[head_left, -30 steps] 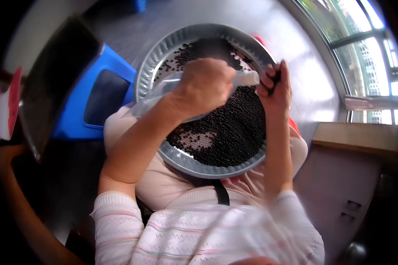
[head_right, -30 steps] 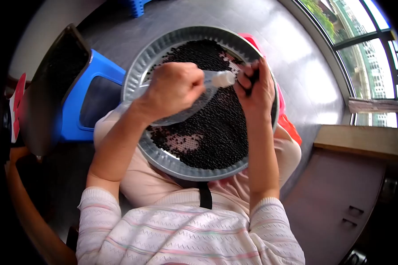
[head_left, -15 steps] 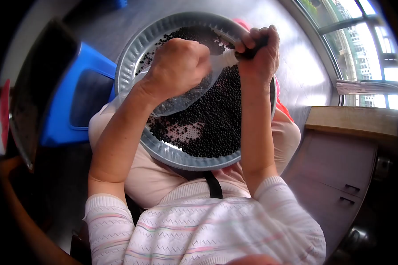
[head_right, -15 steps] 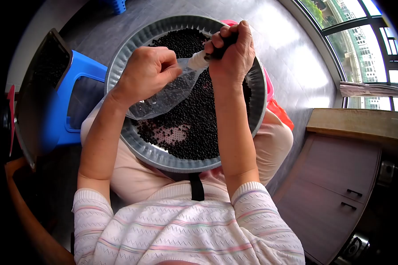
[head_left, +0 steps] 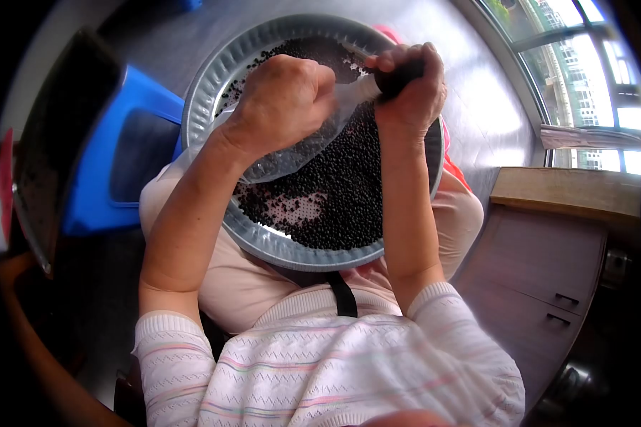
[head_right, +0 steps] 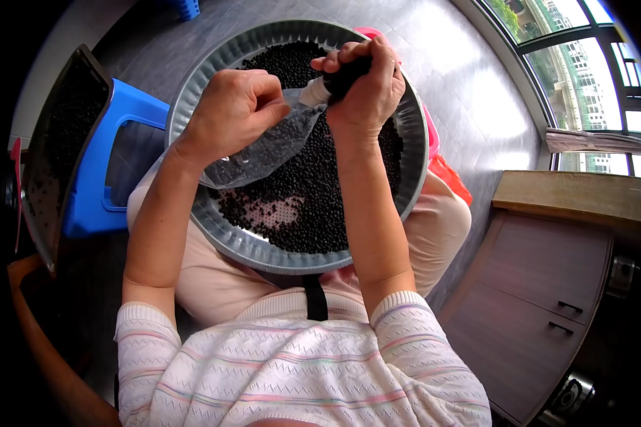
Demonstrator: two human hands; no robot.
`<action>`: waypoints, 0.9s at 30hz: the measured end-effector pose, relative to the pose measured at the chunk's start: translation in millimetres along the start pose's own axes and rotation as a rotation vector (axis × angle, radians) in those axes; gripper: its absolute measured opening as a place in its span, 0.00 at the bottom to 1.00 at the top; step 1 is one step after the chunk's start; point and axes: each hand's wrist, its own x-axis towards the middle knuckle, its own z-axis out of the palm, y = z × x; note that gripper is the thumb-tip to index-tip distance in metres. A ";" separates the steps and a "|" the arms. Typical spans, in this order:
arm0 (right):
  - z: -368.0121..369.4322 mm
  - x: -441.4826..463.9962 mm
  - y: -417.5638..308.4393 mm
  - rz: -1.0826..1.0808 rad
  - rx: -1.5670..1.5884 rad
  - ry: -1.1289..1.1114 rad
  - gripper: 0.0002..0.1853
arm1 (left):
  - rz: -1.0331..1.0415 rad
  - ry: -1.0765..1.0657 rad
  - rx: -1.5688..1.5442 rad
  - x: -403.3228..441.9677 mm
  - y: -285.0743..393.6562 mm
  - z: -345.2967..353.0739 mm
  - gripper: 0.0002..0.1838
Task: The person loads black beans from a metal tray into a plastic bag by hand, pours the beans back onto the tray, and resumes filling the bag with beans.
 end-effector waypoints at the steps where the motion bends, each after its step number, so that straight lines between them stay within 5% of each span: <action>1: 0.7 -1.4 0.6 -0.001 -0.013 0.004 0.13 | 0.000 -0.001 -0.004 -0.1 -0.2 0.1 0.11; 15: -18.5 -15.5 -7.7 -0.113 -0.185 -0.156 0.09 | 0.060 0.027 0.024 0.0 -5.2 2.6 0.10; 18: -65.4 -32.4 -16.3 0.063 -0.491 -0.161 0.08 | 0.113 0.055 0.026 -1.0 -11.2 5.5 0.10; 21: -138.7 -56.4 -13.8 0.198 -1.161 -0.328 0.09 | -0.006 -0.045 -0.025 -3.0 3.3 0.9 0.12; 24: -184.2 -80.4 -9.7 -0.072 -1.678 -0.558 0.10 | -0.010 -0.045 0.017 -4.2 3.7 3.9 0.12; 27: -176.4 -109.9 -9.1 0.047 -1.994 -0.702 0.17 | -0.007 -0.024 0.013 -4.7 4.8 4.7 0.12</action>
